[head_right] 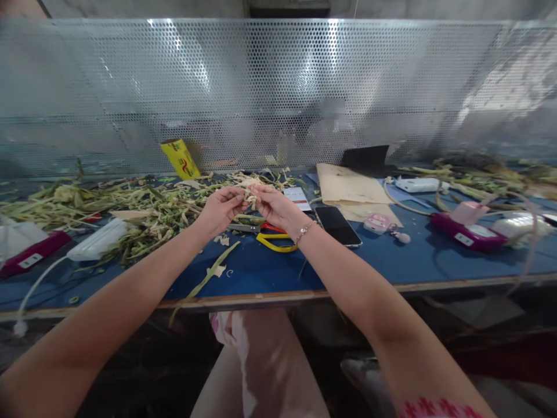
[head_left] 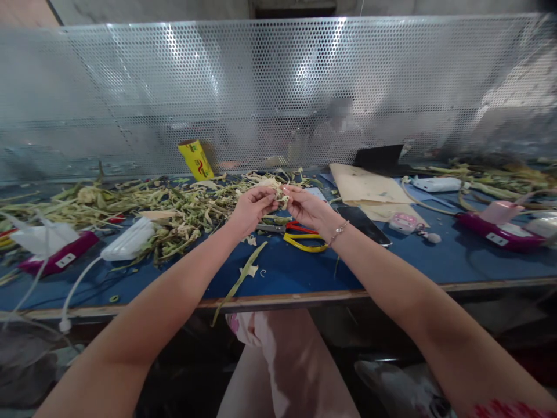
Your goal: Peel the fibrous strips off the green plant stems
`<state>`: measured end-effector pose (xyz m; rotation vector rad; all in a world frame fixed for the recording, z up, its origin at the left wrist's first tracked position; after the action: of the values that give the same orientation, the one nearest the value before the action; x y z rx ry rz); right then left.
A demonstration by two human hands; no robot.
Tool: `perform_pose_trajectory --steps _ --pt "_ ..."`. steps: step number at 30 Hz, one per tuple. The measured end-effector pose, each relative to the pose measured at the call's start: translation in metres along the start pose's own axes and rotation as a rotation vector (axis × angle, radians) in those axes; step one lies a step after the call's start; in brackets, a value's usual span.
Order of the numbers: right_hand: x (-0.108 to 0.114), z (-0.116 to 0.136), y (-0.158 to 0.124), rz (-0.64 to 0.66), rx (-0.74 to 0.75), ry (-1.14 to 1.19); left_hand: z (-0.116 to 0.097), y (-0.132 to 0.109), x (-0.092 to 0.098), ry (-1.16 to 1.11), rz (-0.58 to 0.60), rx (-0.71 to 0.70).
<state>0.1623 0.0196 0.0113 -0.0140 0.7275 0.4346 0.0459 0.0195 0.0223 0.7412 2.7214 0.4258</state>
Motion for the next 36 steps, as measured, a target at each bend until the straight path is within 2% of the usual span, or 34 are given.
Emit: perform_pose_trajectory --steps 10,14,20,26,31,36 --pt "-0.0019 -0.0007 -0.0013 0.024 0.01 -0.085 0.0001 -0.0016 -0.001 0.023 -0.083 0.013" --pt "0.0 0.0008 -0.0023 -0.035 0.028 -0.072 -0.0022 -0.0031 -0.0019 0.01 -0.076 0.042" --pt "0.0015 0.0028 -0.0029 -0.051 0.039 -0.082 -0.0005 -0.0018 -0.0017 0.01 -0.059 0.038" --pt "-0.0019 0.0002 -0.0031 0.009 0.024 -0.136 0.0031 -0.0017 0.0016 -0.017 -0.119 0.045" --pt "-0.0009 -0.001 -0.0018 0.036 -0.002 -0.152 0.0015 -0.0021 0.0025 0.076 -0.138 -0.002" --pt "0.0006 -0.0033 -0.0014 0.056 -0.056 -0.081 -0.0044 -0.0012 0.0004 0.364 -0.074 -0.119"
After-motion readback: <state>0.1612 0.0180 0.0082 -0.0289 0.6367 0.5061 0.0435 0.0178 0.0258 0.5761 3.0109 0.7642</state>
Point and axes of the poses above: each hand's wrist, its own y-axis towards the middle knuckle, its own x-axis out of the back of the hand, z = x × y, the point moved 5 cm from there along y, towards the middle knuckle, and after that the axes turned 8 degrees about z, right-handed, at the moved point
